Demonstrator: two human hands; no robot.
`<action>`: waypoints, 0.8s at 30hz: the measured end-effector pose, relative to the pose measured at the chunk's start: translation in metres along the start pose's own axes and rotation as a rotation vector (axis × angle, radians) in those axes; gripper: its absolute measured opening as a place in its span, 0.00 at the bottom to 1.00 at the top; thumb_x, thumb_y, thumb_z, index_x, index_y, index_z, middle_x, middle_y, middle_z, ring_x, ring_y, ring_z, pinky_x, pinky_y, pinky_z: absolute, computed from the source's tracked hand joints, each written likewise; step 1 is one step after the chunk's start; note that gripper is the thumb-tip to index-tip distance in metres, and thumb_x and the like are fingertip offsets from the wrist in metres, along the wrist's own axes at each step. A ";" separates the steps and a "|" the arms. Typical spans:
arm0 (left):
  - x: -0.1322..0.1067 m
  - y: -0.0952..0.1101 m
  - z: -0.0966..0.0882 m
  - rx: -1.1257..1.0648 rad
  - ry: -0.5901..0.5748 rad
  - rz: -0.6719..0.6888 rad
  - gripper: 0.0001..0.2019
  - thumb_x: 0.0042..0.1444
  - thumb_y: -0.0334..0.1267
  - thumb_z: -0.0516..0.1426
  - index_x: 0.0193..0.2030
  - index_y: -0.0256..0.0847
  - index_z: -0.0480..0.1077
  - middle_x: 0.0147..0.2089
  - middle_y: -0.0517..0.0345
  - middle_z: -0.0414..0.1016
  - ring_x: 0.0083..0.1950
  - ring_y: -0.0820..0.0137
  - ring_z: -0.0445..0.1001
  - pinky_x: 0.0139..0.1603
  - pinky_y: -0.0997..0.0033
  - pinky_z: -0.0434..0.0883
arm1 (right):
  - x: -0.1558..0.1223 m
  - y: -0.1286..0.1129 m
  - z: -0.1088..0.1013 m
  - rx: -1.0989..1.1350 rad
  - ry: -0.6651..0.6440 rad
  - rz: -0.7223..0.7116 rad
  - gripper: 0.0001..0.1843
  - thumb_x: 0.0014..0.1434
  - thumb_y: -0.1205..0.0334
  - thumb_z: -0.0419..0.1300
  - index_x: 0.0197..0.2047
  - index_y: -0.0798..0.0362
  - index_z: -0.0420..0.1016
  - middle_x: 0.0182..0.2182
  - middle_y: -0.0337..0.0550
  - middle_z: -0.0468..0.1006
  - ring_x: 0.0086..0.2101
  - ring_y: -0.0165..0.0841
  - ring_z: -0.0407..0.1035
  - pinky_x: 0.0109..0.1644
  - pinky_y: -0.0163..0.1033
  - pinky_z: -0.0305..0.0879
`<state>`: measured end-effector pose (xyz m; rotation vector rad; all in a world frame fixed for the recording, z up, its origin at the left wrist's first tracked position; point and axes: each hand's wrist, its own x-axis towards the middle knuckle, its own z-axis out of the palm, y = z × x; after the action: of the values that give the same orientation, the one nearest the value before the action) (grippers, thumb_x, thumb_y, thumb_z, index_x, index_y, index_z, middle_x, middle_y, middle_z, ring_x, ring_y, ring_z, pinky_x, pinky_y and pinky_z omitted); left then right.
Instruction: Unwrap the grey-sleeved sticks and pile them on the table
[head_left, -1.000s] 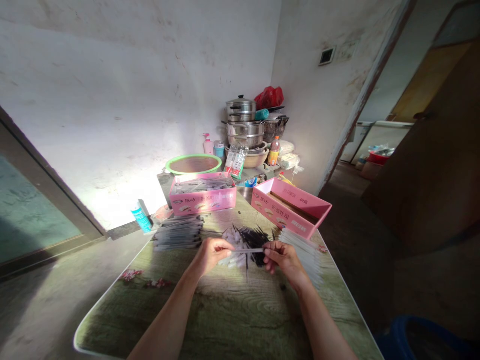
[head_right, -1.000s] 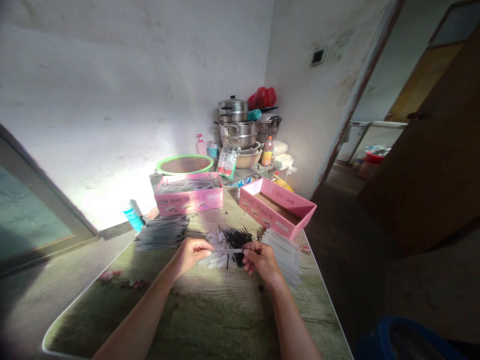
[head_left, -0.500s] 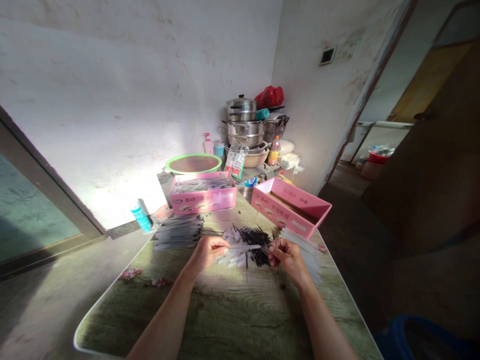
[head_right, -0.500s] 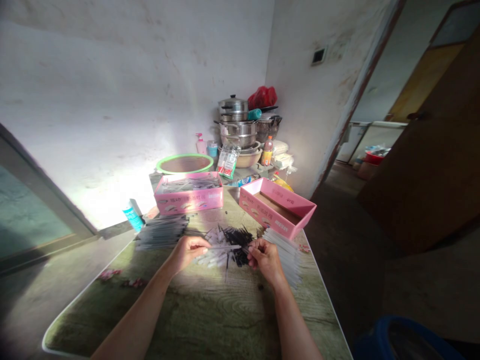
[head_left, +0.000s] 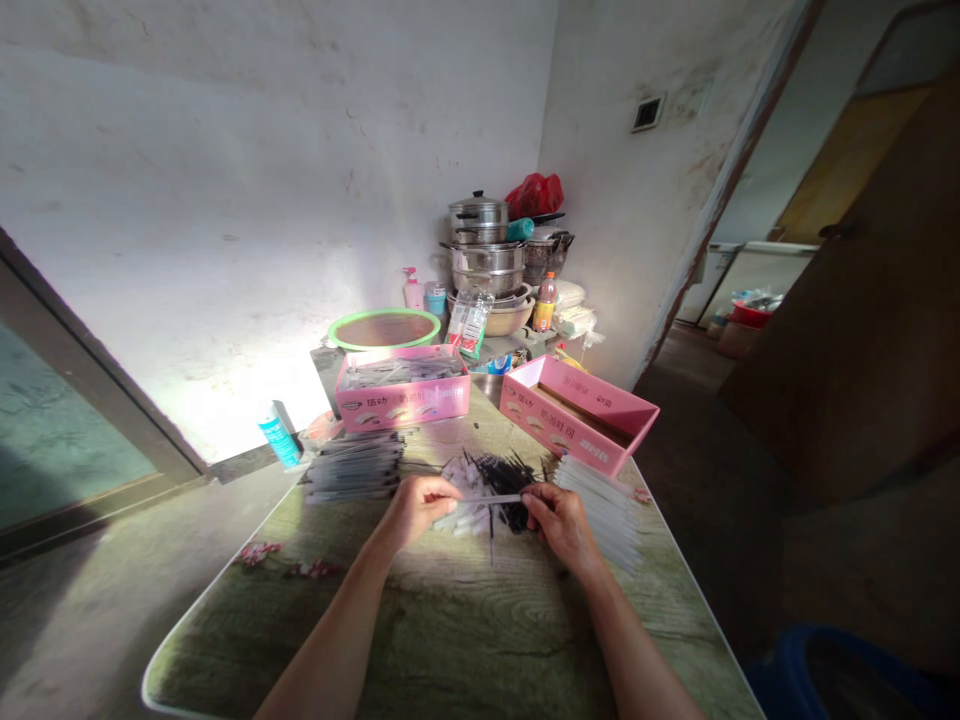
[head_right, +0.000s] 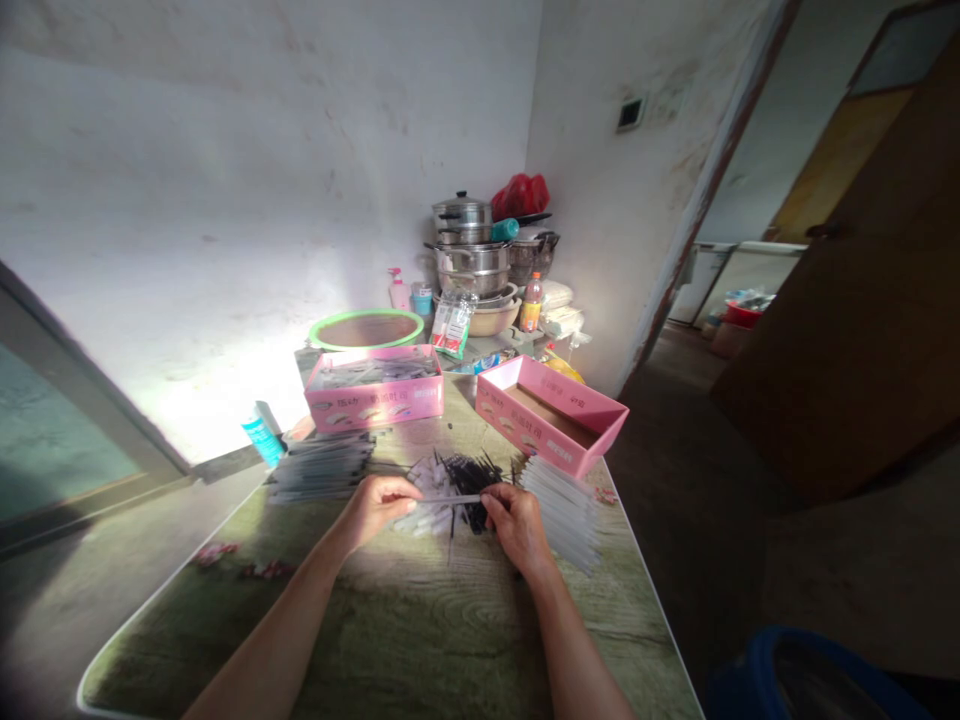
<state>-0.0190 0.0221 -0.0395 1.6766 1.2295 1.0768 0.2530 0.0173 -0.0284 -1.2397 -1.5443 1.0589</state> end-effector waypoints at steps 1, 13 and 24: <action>0.000 0.001 0.000 0.005 -0.002 0.000 0.06 0.49 0.37 0.63 0.32 0.43 0.83 0.31 0.57 0.83 0.32 0.63 0.76 0.34 0.67 0.69 | 0.000 0.000 0.000 0.006 -0.003 0.004 0.14 0.57 0.50 0.60 0.30 0.51 0.78 0.17 0.36 0.73 0.15 0.28 0.61 0.19 0.34 0.55; 0.003 -0.005 -0.030 0.155 0.296 -0.105 0.08 0.47 0.35 0.60 0.34 0.40 0.81 0.25 0.59 0.78 0.28 0.69 0.71 0.29 0.73 0.64 | 0.002 0.005 -0.028 0.043 0.589 -0.035 0.17 0.60 0.47 0.59 0.27 0.50 0.69 0.19 0.39 0.72 0.19 0.33 0.64 0.24 0.38 0.58; 0.004 -0.003 -0.018 0.063 0.236 -0.114 0.11 0.47 0.40 0.62 0.36 0.39 0.81 0.28 0.55 0.81 0.26 0.67 0.72 0.27 0.70 0.66 | 0.001 0.001 -0.005 -0.696 0.263 0.017 0.12 0.62 0.60 0.56 0.36 0.52 0.81 0.30 0.48 0.83 0.32 0.39 0.75 0.33 0.36 0.55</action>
<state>-0.0363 0.0281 -0.0354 1.5377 1.5044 1.2021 0.2575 0.0184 -0.0279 -1.7712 -1.7484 0.3299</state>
